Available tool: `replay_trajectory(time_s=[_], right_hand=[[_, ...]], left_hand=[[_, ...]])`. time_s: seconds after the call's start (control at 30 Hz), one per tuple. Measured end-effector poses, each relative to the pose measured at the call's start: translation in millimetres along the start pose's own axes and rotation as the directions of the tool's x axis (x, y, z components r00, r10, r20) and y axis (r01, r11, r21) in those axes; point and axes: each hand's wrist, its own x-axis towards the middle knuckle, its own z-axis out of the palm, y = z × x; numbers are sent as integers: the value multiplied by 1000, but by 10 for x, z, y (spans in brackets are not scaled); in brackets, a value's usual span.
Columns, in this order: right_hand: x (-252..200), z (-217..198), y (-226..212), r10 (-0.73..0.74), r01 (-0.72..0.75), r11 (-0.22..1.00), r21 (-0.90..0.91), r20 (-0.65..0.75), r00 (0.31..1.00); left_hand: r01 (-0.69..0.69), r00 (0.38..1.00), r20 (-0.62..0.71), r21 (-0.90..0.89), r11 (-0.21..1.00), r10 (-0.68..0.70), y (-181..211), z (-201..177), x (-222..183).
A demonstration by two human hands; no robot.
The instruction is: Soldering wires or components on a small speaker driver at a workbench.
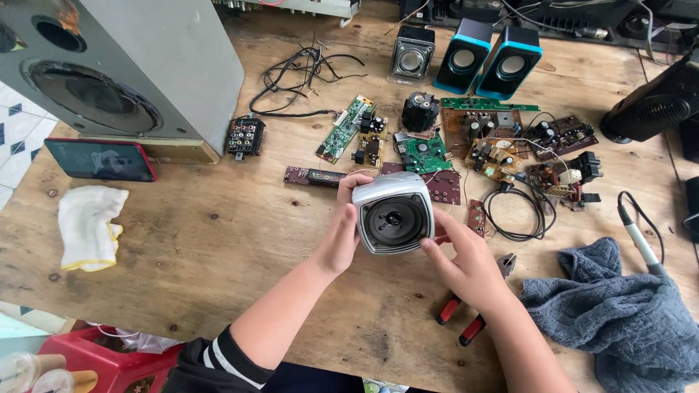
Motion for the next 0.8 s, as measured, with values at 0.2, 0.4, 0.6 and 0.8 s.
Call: replay_trajectory(time_s=[0.2,0.4,0.6,0.8], right_hand=[[-5,30,64,65,-56,983,173,-50,997],[-15,21,34,82,-69,973,222,-51,995],[-31,21,140,115,-84,964,253,-109,987],[-7,0,-16,33,-14,989,145,-124,992]], left_hand=[[64,998,28,-37,997,-63,13,-47,7],[89,994,68,-73,993,-84,25,-63,17],[53,987,156,-20,998,-50,-31,-69,29],[54,994,104,-107,993,-43,-132,-92,29]])
